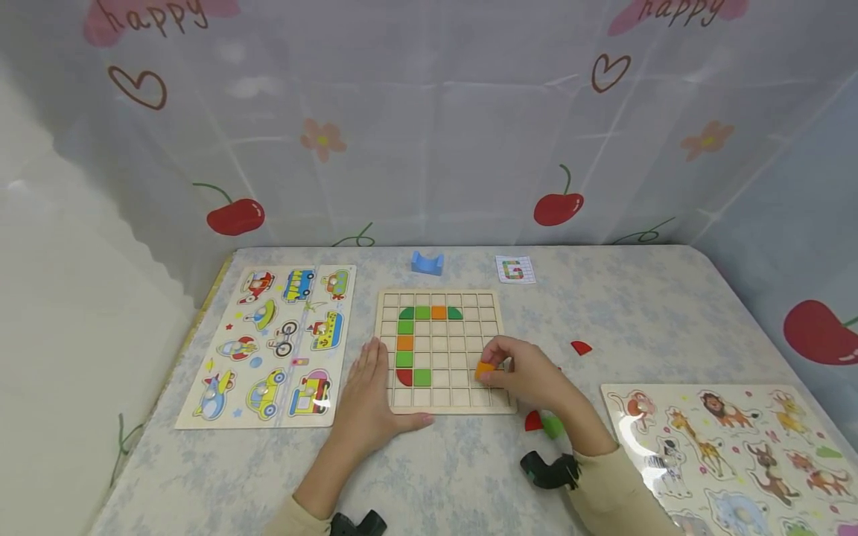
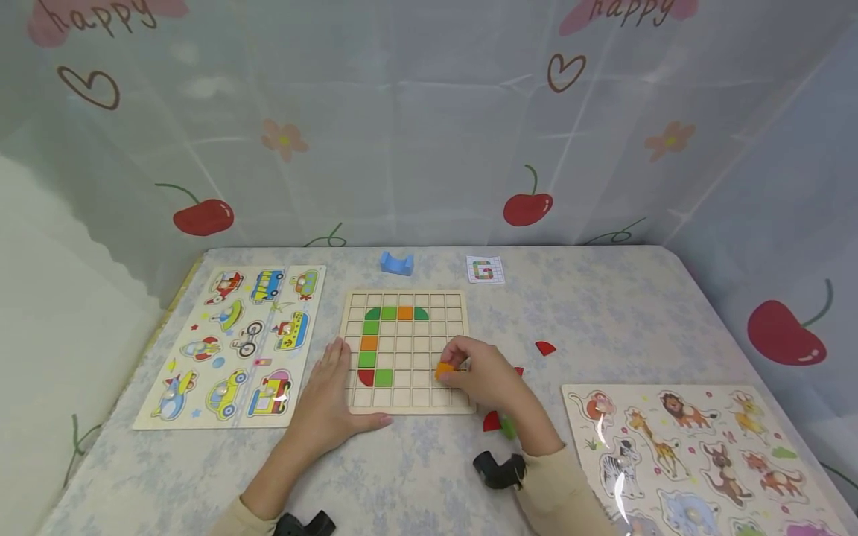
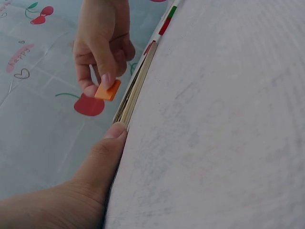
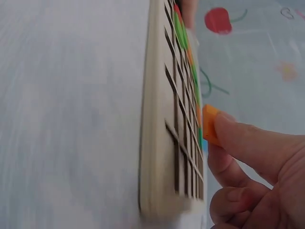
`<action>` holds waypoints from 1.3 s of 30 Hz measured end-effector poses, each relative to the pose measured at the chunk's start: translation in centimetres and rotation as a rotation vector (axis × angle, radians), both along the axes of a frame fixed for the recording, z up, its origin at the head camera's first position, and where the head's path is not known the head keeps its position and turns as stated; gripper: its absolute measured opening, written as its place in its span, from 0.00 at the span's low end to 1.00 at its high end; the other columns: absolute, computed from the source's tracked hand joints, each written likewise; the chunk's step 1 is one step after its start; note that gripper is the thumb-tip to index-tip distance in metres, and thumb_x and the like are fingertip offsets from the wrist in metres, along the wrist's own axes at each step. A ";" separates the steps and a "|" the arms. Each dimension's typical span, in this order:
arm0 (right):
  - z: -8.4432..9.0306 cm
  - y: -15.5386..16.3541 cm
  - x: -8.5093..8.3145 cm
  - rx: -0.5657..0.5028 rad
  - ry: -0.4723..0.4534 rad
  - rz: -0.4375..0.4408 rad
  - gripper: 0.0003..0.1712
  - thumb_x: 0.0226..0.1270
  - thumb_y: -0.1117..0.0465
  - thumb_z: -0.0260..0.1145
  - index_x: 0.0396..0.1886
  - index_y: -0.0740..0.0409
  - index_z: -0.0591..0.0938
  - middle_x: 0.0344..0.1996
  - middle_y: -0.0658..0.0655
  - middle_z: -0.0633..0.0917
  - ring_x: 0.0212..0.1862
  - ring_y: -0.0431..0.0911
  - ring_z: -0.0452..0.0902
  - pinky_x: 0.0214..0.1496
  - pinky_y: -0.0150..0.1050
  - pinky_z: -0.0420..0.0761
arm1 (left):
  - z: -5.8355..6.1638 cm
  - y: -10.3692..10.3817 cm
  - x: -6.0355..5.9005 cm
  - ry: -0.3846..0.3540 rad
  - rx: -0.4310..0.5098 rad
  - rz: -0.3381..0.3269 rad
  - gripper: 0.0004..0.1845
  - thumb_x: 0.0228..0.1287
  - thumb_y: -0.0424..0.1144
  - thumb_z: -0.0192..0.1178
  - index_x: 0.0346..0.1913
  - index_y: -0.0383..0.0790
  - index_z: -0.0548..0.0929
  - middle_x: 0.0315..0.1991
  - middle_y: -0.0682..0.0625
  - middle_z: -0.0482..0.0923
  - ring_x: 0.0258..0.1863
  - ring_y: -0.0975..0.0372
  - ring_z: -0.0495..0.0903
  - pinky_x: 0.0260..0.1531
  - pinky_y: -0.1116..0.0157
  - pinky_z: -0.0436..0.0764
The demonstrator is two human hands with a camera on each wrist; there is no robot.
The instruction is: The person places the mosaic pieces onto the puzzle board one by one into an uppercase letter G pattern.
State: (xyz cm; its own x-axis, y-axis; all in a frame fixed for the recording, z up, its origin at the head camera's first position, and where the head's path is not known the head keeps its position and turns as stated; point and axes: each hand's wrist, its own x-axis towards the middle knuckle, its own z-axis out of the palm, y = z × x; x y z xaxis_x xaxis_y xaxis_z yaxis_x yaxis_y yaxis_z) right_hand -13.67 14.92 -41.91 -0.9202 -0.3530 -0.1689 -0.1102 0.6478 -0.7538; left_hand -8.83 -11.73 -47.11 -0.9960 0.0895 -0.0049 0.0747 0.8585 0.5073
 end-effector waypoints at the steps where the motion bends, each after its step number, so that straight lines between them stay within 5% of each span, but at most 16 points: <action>1: -0.2 -0.7 -0.1 -0.008 -0.004 0.000 0.11 0.57 0.58 0.71 0.36 0.47 0.77 0.32 0.49 0.79 0.23 0.43 0.68 0.25 0.33 0.73 | 0.0 0.0 0.0 0.001 0.000 -0.001 0.76 0.26 0.80 0.63 0.75 0.39 0.42 0.77 0.47 0.34 0.77 0.55 0.35 0.75 0.53 0.44; 15: -0.9 -5.9 -0.5 0.050 0.072 0.072 0.10 0.55 0.58 0.72 0.32 0.44 0.78 0.27 0.44 0.78 0.27 0.41 0.72 0.33 0.35 0.74 | 0.2 0.0 0.1 -0.004 -0.014 -0.011 0.75 0.28 0.80 0.62 0.75 0.39 0.41 0.77 0.47 0.35 0.77 0.56 0.35 0.76 0.54 0.44; 32: -0.9 -6.0 -0.1 0.115 0.118 0.133 0.05 0.57 0.57 0.71 0.34 0.46 0.85 0.33 0.43 0.80 0.36 0.38 0.73 0.40 0.35 0.75 | 0.3 0.0 0.1 -0.006 -0.019 -0.016 0.75 0.30 0.79 0.62 0.75 0.38 0.41 0.77 0.47 0.34 0.77 0.56 0.35 0.76 0.54 0.44; 39: -0.2 -4.6 0.7 0.168 0.142 0.169 0.10 0.58 0.60 0.69 0.41 0.47 0.87 0.37 0.43 0.79 0.35 0.37 0.72 0.39 0.33 0.76 | 0.2 -0.1 0.0 -0.006 -0.012 -0.008 0.75 0.28 0.80 0.63 0.75 0.39 0.41 0.77 0.47 0.34 0.77 0.57 0.35 0.76 0.54 0.45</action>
State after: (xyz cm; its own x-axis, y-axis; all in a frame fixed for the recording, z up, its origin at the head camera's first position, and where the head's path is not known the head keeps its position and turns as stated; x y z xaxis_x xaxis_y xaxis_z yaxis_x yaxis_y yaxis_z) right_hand -13.02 10.31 -42.08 -0.8694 -0.4813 -0.1116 -0.3240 0.7259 -0.6067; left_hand -8.83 -11.78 -46.92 -0.9952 0.0974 -0.0125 0.0783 0.8640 0.4973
